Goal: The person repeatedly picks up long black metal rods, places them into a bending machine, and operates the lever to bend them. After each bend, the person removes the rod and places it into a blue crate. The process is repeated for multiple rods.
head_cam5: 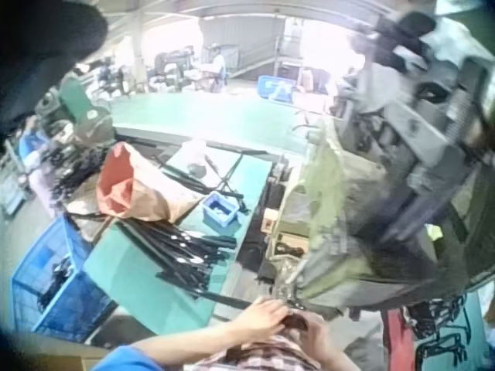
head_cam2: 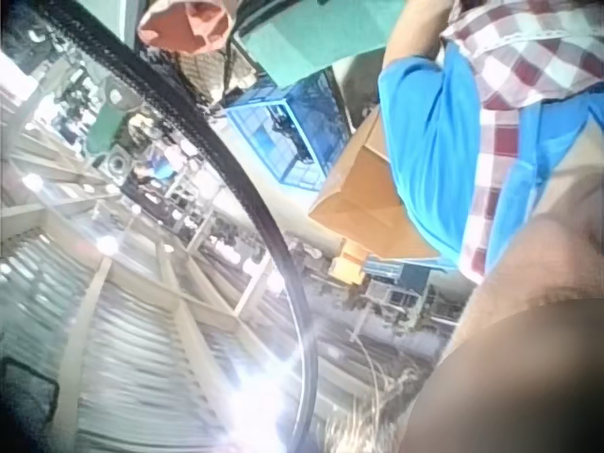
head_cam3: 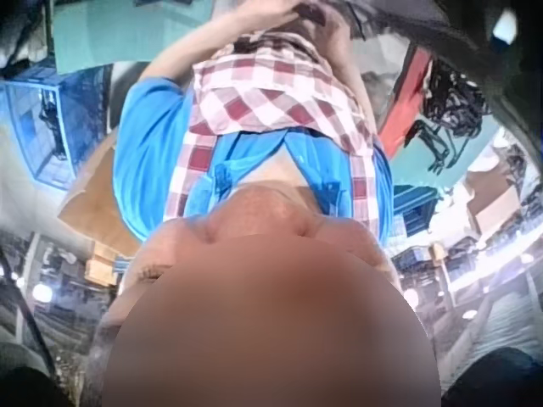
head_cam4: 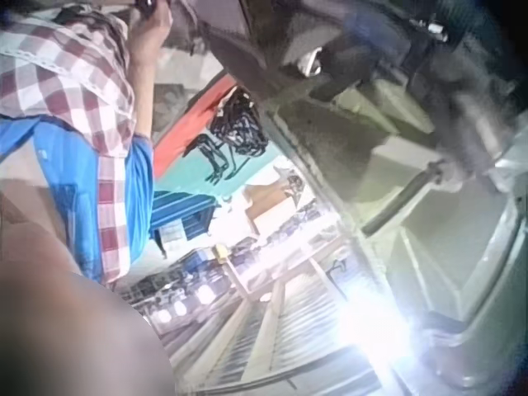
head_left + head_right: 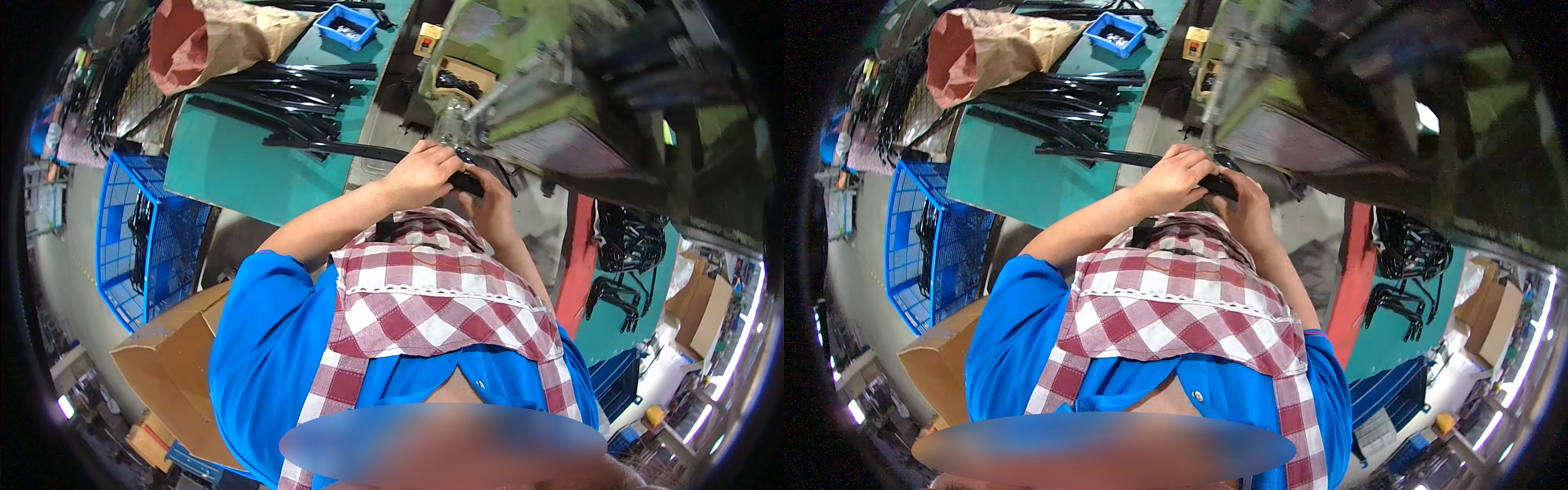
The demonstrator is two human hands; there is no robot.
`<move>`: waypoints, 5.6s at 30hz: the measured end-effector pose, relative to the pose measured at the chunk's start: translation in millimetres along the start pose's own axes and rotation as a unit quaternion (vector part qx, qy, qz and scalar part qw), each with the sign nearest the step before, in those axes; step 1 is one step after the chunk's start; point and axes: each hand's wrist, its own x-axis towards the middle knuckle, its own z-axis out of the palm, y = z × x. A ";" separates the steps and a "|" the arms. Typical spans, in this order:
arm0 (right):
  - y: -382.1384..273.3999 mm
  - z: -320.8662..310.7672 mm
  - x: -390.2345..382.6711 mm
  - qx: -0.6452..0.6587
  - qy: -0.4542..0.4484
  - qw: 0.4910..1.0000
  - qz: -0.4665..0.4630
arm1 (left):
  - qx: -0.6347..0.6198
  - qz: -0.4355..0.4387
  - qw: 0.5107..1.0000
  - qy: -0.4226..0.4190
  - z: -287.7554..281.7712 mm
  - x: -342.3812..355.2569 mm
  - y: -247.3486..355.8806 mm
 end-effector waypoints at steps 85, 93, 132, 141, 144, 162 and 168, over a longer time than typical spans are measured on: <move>60.3 7.7 50.5 -0.245 -0.054 0.966 -0.057 | -0.108 -0.114 0.944 -0.289 -37.4 75.0 -60.2; 59.3 11.3 42.0 -0.283 0.033 0.954 -0.097 | 0.099 -0.168 0.958 -0.211 9.6 161.7 -147.9; 41.4 4.7 14.1 -0.272 0.084 0.958 -0.041 | 0.221 -0.038 0.968 -0.115 45.0 170.5 -175.5; 43.4 -30.4 -9.8 -0.479 0.059 0.876 0.023 | -0.266 -0.043 0.925 -0.267 -3.9 123.1 -99.7; 25.2 -40.7 -2.5 -0.433 0.052 0.900 0.011 | -0.171 0.094 0.964 -0.180 32.6 101.8 -114.5; 36.7 27.6 65.3 -0.253 -0.013 0.966 -0.049 | -0.100 -0.244 0.924 -0.277 -55.2 48.4 -52.6; 55.1 27.9 67.0 -0.222 -0.013 0.970 -0.097 | -0.012 -0.155 0.958 -0.240 -26.6 41.5 -66.7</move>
